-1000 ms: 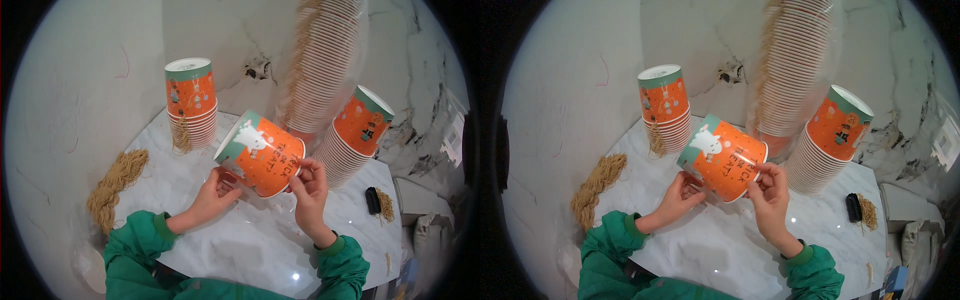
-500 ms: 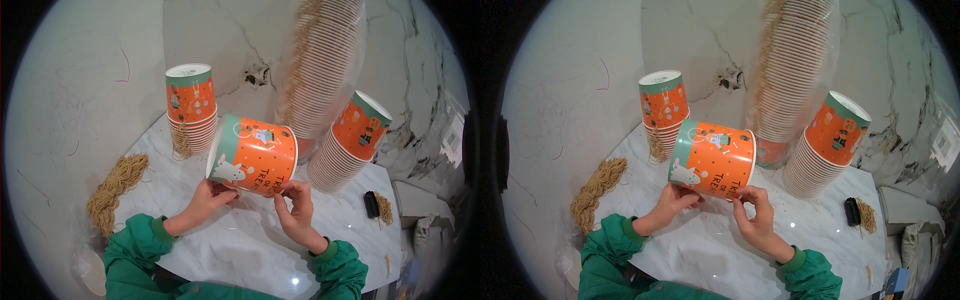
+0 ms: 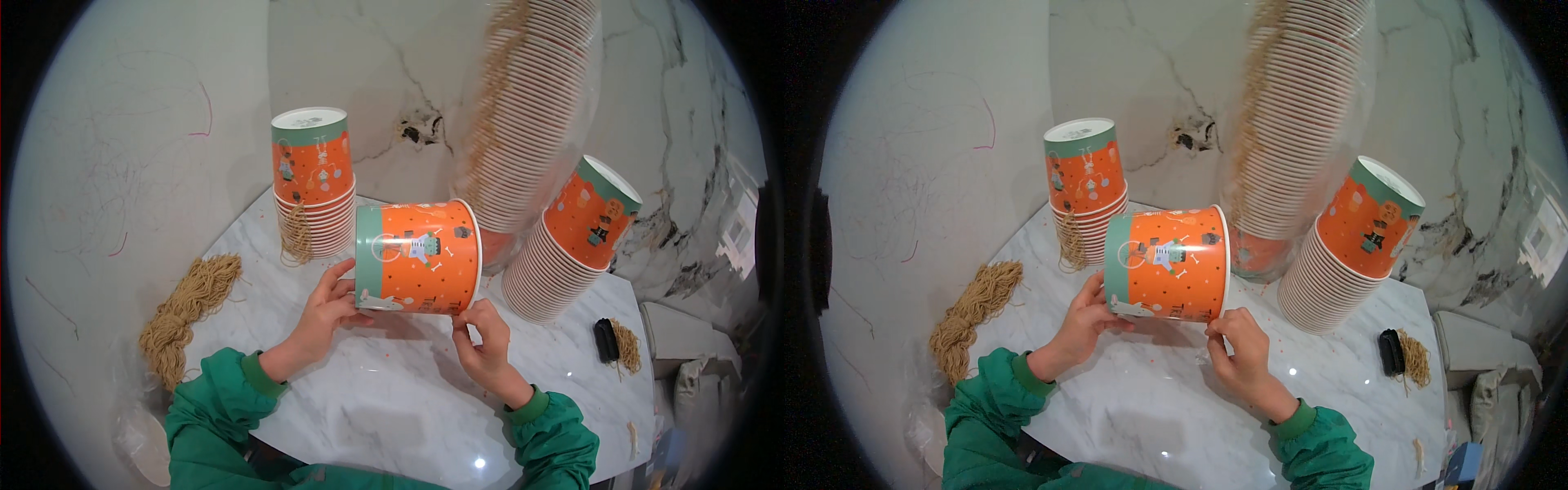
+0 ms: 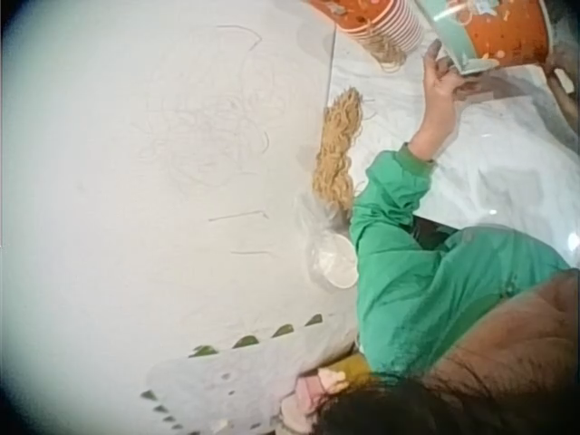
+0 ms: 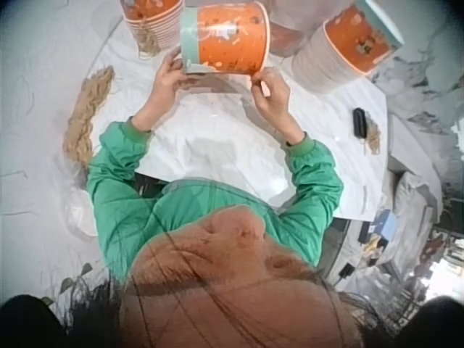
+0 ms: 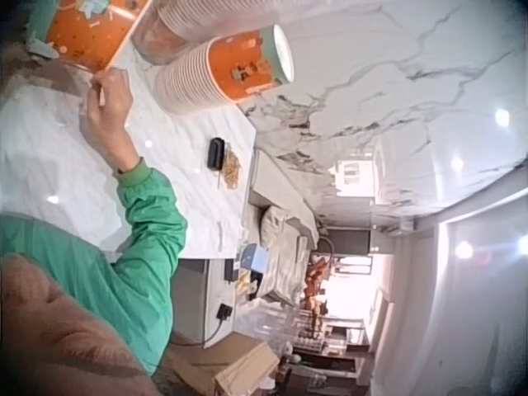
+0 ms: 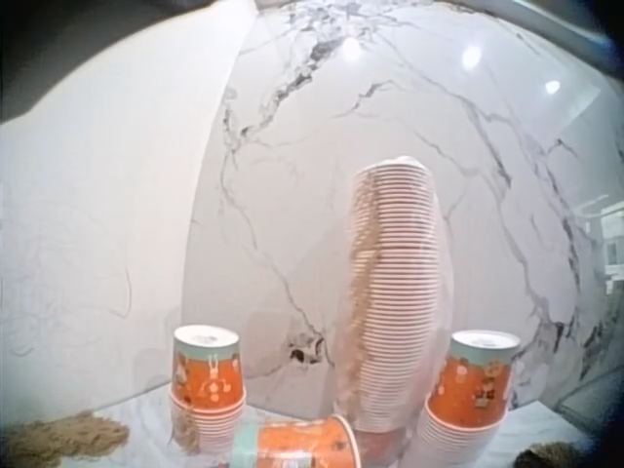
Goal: The person is tying a string or handle onto the rim of a paper cup as part of an assembly or packaging process.
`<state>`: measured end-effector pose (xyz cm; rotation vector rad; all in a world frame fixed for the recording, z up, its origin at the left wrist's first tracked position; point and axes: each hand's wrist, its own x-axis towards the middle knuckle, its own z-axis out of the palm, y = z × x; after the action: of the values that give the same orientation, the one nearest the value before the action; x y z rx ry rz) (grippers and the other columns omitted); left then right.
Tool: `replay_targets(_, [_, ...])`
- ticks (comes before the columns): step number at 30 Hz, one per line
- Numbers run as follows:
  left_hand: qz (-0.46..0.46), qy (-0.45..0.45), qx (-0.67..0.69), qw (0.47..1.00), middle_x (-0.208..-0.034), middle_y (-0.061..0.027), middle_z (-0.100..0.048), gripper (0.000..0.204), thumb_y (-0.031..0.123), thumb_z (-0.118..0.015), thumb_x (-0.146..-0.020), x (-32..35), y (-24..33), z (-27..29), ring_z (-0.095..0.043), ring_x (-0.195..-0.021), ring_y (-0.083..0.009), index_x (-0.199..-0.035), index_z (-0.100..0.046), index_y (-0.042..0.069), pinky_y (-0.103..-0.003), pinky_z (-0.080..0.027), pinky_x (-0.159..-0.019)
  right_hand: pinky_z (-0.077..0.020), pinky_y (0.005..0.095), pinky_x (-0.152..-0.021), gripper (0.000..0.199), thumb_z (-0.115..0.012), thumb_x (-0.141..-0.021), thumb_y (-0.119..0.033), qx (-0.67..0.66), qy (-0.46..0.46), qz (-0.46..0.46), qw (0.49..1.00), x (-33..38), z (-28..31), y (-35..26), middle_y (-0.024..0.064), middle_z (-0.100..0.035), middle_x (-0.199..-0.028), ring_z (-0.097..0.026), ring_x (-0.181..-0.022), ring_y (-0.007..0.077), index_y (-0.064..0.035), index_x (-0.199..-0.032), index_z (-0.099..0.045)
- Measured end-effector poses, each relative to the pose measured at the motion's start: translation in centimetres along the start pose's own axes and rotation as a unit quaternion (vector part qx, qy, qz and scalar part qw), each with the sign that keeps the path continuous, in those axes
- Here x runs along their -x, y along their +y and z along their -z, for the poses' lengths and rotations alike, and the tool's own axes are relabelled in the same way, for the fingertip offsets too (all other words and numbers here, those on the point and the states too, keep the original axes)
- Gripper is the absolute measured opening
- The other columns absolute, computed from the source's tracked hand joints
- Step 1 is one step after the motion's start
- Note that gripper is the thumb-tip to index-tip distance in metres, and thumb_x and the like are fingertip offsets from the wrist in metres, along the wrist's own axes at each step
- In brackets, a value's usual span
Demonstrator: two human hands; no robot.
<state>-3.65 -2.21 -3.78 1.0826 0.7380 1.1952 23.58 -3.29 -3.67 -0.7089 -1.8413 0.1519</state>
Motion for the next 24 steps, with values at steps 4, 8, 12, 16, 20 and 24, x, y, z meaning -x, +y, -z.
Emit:
replay_targets(4, [0.001,-0.001,0.013,1.000,-0.139,-0.0085,-0.055,0.061,0.017,-0.046,-0.091,-0.1,0.0,0.2,-0.058,-0.122,-0.0233,-0.150,-0.034,0.010,-0.044,-0.055,-0.092,-0.0429,0.0361,-0.057,0.030,-0.062,-0.066,0.015,0.029,-0.017,0.040,0.999,-0.1,0.1,0.3,0.0092,-0.057,-0.076,-0.055,-0.068,0.0277,-0.0037,-0.089,-0.058])
replay_targets(8, [0.011,-0.008,0.005,1.000,-0.142,-0.0064,-0.053,0.056,0.026,-0.042,-0.096,0.0,0.0,0.1,-0.056,-0.125,-0.0212,-0.150,-0.036,0.011,-0.045,-0.053,-0.095,-0.0430,0.0361,-0.057,0.030,-0.063,-0.065,0.015,0.030,-0.017,0.041,0.999,-0.1,0.1,0.4,0.0088,-0.056,-0.076,-0.054,-0.068,0.0277,-0.0041,-0.089,-0.059])
replay_targets(12, [-0.003,0.034,-0.007,0.999,-0.146,-0.0014,-0.049,0.058,0.045,-0.040,-0.104,0.0,-0.4,0.1,-0.052,-0.129,-0.0159,-0.153,-0.033,0.016,-0.038,-0.048,-0.102,-0.0395,0.0340,-0.054,0.027,-0.065,-0.062,0.014,0.079,-0.039,0.096,0.992,-0.4,0.2,0.5,0.0074,-0.057,-0.074,-0.051,-0.064,0.0244,-0.0037,-0.082,-0.061])
replay_targets(16, [0.014,0.024,-0.020,0.999,-0.149,0.0017,-0.046,0.067,0.059,-0.039,-0.103,0.2,-0.1,0.1,-0.047,-0.134,-0.0135,-0.155,-0.030,0.019,-0.034,-0.044,-0.106,-0.0434,0.0341,-0.054,0.026,-0.068,-0.058,0.008,0.121,-0.058,0.129,0.982,0.0,0.3,1.0,0.0049,-0.064,-0.081,-0.056,-0.068,0.0245,-0.0062,-0.079,-0.065])
replay_targets(20, [-0.045,0.007,-0.016,0.999,-0.148,-0.0005,-0.046,0.065,0.062,-0.033,-0.104,0.4,1.0,-0.4,-0.049,-0.131,-0.0149,-0.152,-0.032,0.018,-0.039,-0.048,-0.100,-0.0470,0.0338,-0.055,0.022,-0.068,-0.059,0.002,0.153,-0.074,0.177,0.969,-0.6,0.6,0.8,0.0056,-0.064,-0.086,-0.058,-0.070,0.0238,-0.0046,-0.080,-0.064])
replay_targets(24, [0.004,-0.046,0.048,0.998,-0.155,-0.0031,-0.039,0.076,0.068,-0.034,-0.100,-0.3,2.5,0.2,-0.047,-0.135,-0.0183,-0.157,-0.024,0.020,-0.041,-0.046,-0.105,-0.0463,0.0325,-0.053,0.021,-0.071,-0.058,0.004,0.187,-0.063,0.196,0.961,-0.8,0.9,1.1,0.0038,-0.067,-0.086,-0.057,-0.067,0.0234,-0.0052,-0.076,-0.065])
